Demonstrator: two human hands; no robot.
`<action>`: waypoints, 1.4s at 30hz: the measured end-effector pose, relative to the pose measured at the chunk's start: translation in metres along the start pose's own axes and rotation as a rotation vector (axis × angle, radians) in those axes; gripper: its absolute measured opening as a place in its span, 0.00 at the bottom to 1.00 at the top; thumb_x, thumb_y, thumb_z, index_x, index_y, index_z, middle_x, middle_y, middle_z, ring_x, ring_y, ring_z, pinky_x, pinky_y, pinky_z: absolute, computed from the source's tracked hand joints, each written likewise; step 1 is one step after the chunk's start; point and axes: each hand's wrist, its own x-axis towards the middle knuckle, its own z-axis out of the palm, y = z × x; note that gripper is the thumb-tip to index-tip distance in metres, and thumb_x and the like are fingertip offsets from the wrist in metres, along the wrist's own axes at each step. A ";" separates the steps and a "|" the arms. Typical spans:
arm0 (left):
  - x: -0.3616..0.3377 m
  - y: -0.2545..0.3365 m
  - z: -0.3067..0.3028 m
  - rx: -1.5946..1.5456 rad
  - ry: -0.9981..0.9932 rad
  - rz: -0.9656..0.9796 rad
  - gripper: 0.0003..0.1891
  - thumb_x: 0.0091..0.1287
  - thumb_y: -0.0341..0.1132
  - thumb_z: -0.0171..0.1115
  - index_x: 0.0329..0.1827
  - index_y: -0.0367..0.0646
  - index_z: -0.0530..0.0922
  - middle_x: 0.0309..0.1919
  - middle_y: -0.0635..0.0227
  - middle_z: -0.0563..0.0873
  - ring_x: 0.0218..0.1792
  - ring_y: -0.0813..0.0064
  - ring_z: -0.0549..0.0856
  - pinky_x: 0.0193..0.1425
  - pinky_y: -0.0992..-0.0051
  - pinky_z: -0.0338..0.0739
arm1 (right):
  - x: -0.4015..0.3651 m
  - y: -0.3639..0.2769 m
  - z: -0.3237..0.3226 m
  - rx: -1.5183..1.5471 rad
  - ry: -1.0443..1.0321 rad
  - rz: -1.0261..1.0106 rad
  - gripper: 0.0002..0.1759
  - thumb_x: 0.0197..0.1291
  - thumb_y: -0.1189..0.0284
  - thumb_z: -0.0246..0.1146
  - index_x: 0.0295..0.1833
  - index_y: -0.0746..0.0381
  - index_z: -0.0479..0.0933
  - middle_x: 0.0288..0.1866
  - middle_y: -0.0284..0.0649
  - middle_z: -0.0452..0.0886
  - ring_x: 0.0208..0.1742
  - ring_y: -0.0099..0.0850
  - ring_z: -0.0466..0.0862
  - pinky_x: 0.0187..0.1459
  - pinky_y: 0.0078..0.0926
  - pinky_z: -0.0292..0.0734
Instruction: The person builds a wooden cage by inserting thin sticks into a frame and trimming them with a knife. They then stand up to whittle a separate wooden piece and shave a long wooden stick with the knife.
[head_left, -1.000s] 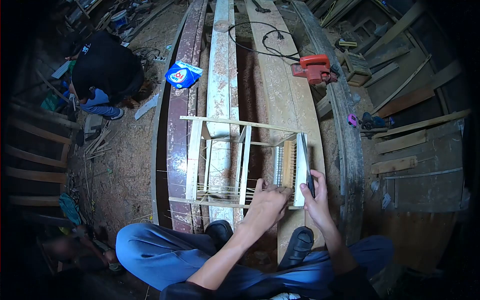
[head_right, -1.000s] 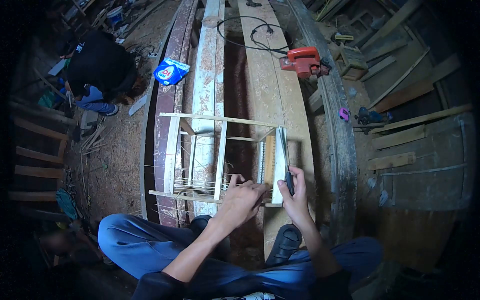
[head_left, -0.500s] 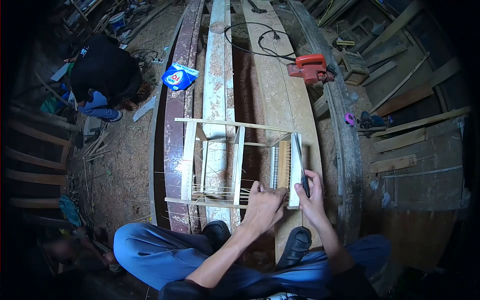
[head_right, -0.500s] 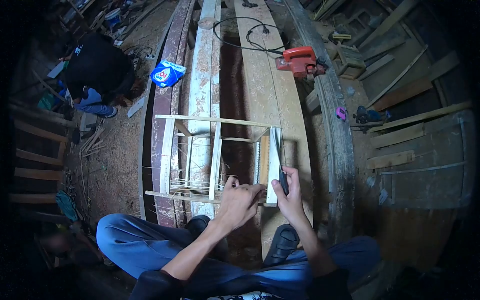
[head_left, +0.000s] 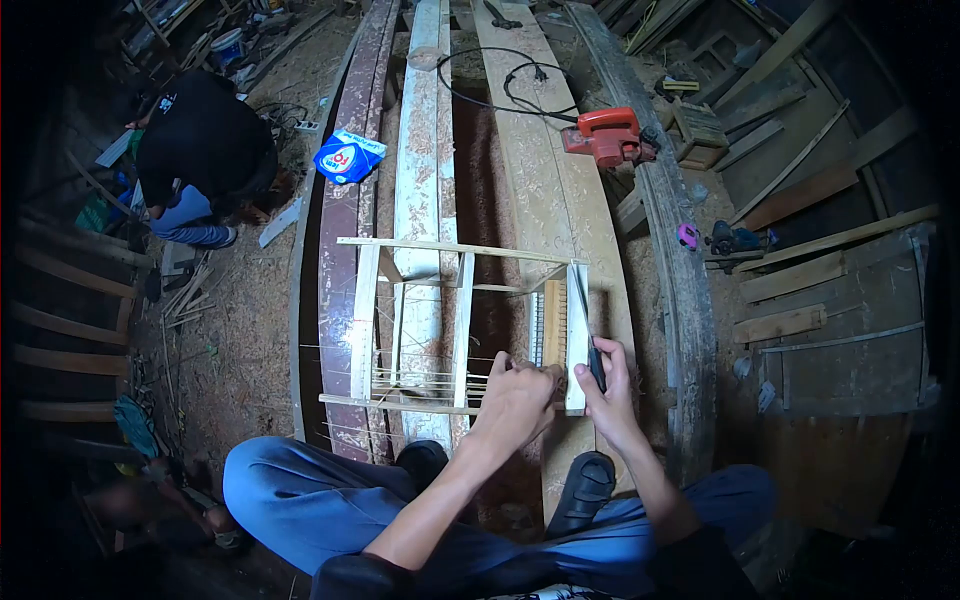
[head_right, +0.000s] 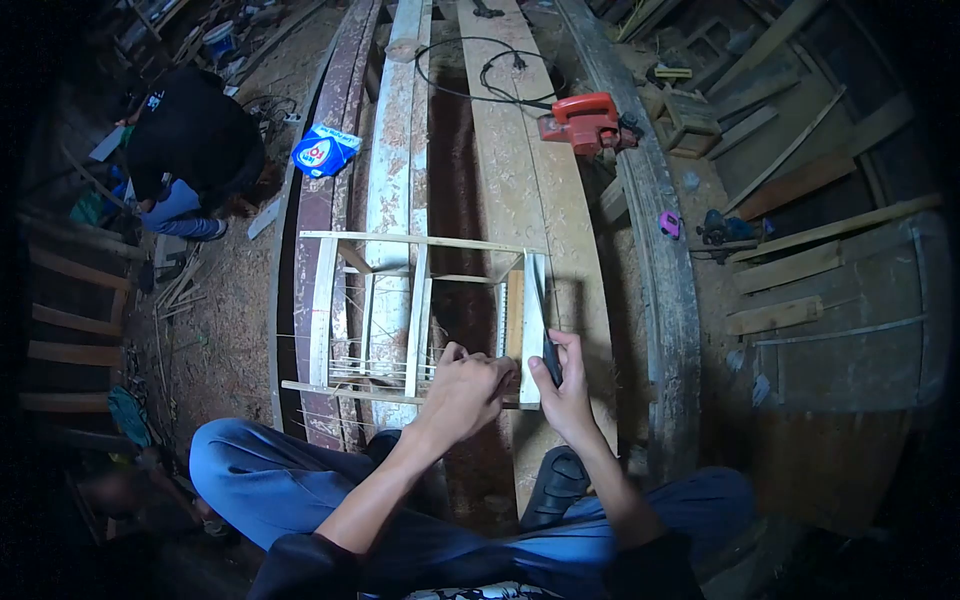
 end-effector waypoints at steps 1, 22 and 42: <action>0.000 0.001 -0.001 0.018 0.002 0.021 0.13 0.59 0.31 0.68 0.47 0.45 0.83 0.32 0.58 0.88 0.40 0.58 0.87 0.54 0.60 0.70 | 0.000 0.000 0.000 0.001 0.002 -0.002 0.22 0.76 0.74 0.61 0.69 0.64 0.62 0.49 0.39 0.81 0.48 0.21 0.78 0.50 0.22 0.73; -0.004 -0.003 0.017 0.225 0.083 0.130 0.19 0.56 0.28 0.67 0.53 0.43 0.81 0.42 0.66 0.87 0.49 0.68 0.86 0.58 0.64 0.73 | 0.005 0.008 -0.002 -0.043 -0.046 -0.094 0.23 0.78 0.72 0.60 0.70 0.66 0.61 0.57 0.45 0.78 0.58 0.28 0.77 0.62 0.29 0.72; 0.000 0.007 -0.009 0.006 -0.147 -0.011 0.23 0.60 0.28 0.67 0.61 0.42 0.79 0.41 0.53 0.90 0.51 0.56 0.88 0.61 0.58 0.73 | 0.002 0.009 -0.002 -0.009 -0.026 -0.047 0.22 0.77 0.75 0.60 0.70 0.64 0.62 0.55 0.42 0.79 0.54 0.24 0.77 0.57 0.25 0.73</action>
